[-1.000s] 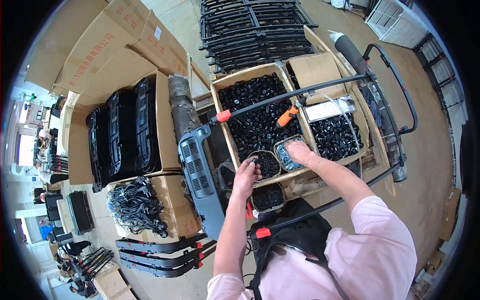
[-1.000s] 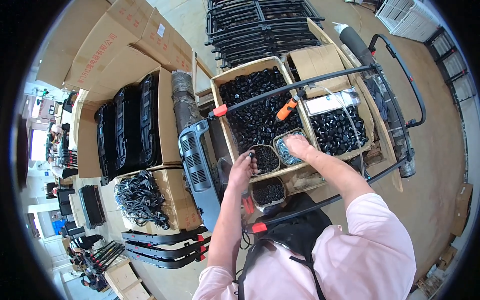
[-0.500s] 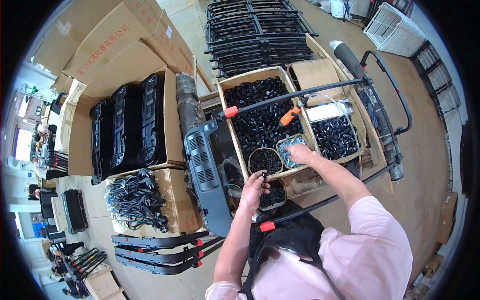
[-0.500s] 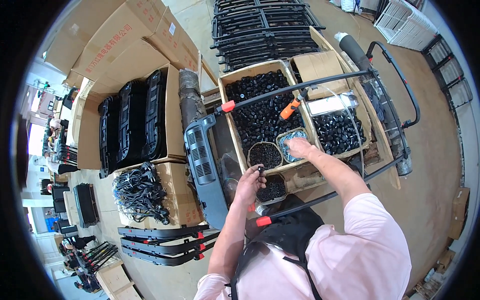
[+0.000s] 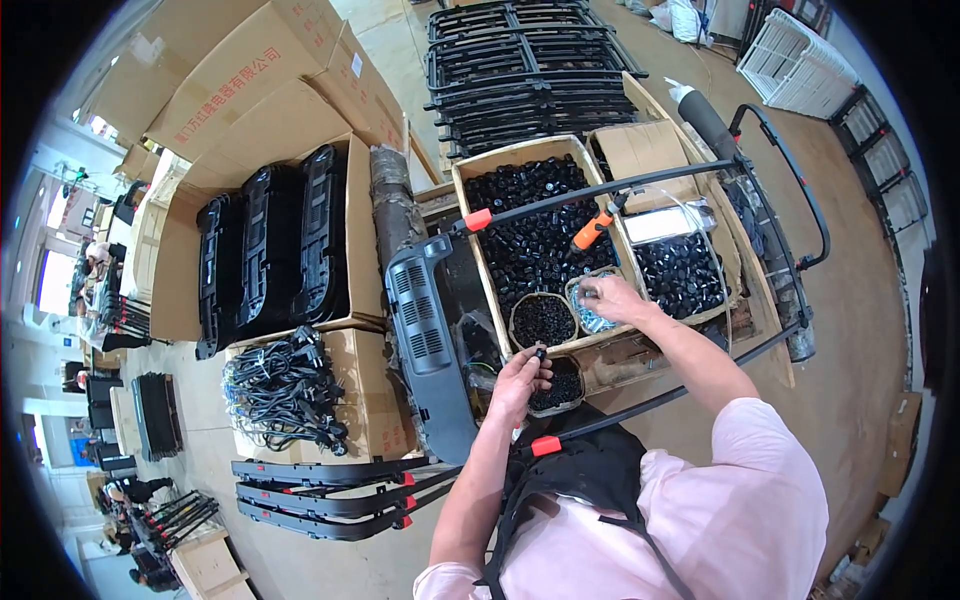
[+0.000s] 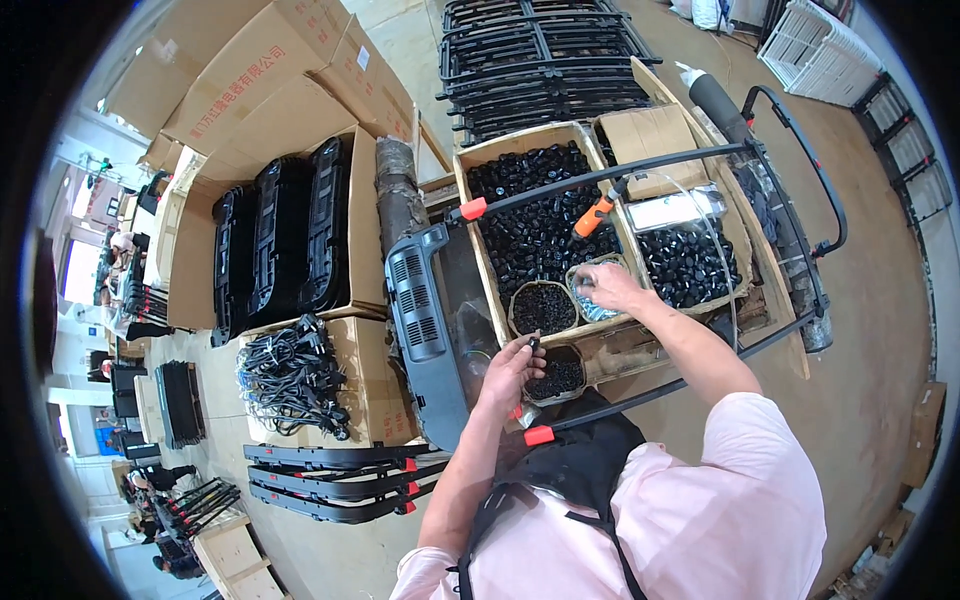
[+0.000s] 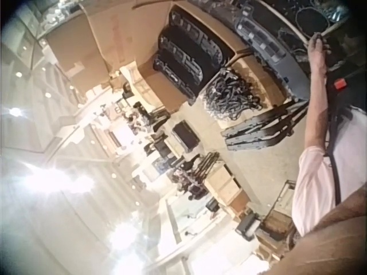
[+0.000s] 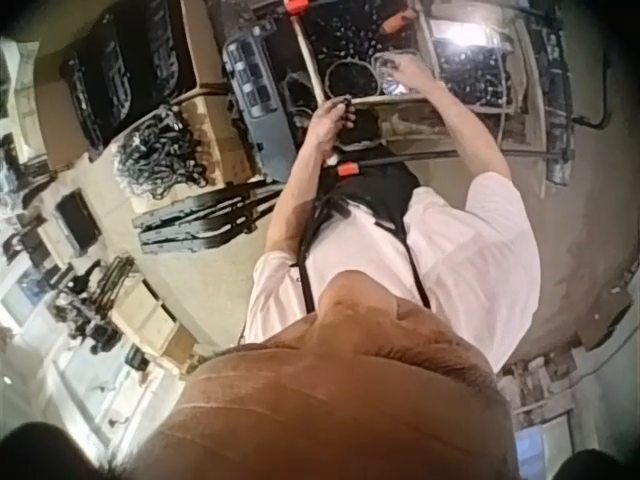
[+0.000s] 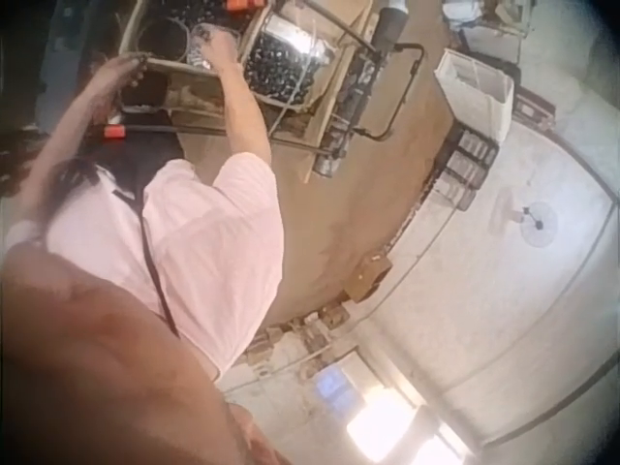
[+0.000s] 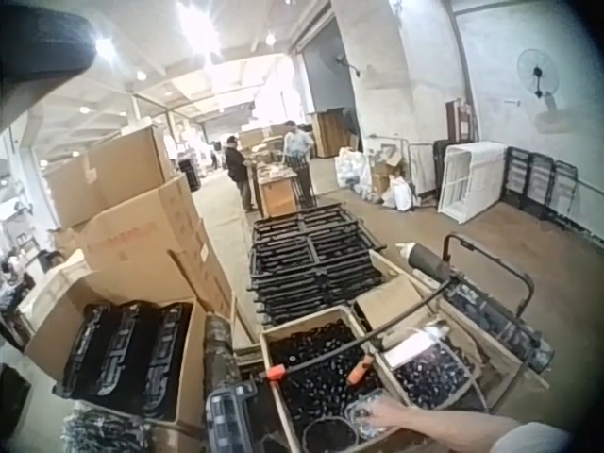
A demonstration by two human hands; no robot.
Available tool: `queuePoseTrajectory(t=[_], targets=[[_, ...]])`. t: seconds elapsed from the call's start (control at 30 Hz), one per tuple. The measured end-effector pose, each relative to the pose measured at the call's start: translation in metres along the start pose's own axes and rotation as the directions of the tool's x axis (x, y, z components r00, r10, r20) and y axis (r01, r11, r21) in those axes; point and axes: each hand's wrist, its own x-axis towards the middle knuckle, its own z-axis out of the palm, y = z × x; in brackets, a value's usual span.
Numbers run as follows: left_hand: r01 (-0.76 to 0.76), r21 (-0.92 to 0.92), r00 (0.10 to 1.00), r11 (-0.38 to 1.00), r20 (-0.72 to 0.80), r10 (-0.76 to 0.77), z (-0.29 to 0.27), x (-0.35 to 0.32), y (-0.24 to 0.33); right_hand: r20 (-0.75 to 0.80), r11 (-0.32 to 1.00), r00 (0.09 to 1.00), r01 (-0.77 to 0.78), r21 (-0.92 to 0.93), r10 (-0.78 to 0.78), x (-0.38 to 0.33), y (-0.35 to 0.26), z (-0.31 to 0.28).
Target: Assembling the plastic housing and internal wiring of a leaf blower or similar power tool component.
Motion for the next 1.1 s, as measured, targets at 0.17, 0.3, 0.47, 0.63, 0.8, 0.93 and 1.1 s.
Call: queuePoseTrajectory(t=[0.17, 0.3, 0.47, 0.63, 0.8, 0.93, 1.1], targets=[[-0.034, 0.027, 0.997, 0.999, 0.076, 0.032, 0.009, 0.003, 0.010, 0.088, 0.962, 0.974, 0.190, 0.195, -0.211, -0.019, -0.044, -0.005], [-0.043, 0.002, 0.996, 0.999, 0.079, 0.043, 0.011, -0.002, 0.017, 0.135, 0.959, 0.968, 0.181, 0.216, -0.213, -0.026, -0.074, -0.012], [-0.059, 0.026, 0.990, 0.998, 0.129, 0.055, 0.006, -0.012, 0.024, 0.154, 0.961, 0.960, 0.202, 0.189, -0.232, -0.026, -0.085, -0.012], [-0.079, 0.021, 0.989, 0.997, 0.129, 0.076, -0.001, -0.023, 0.027, 0.232, 0.953, 0.930, 0.251, 0.169, -0.286, -0.024, -0.107, -0.018], [-0.066, -0.090, 0.992, 0.994, 0.101, 0.075, -0.013, -0.029, 0.023, 0.190, 0.917, 0.898, 0.392, 0.068, -0.398, -0.027, -0.125, 0.002], [-0.036, -0.244, 0.999, 0.969, -0.005, 0.035, -0.022, -0.038, 0.019, 0.156, 0.907, 0.897, 0.422, -0.016, -0.414, -0.031, -0.143, 0.012], [-0.063, -0.366, 0.992, 0.929, -0.122, 0.020, -0.029, -0.050, 0.015, 0.171, 0.850, 0.862, 0.503, -0.158, -0.478, -0.037, -0.168, 0.042]])
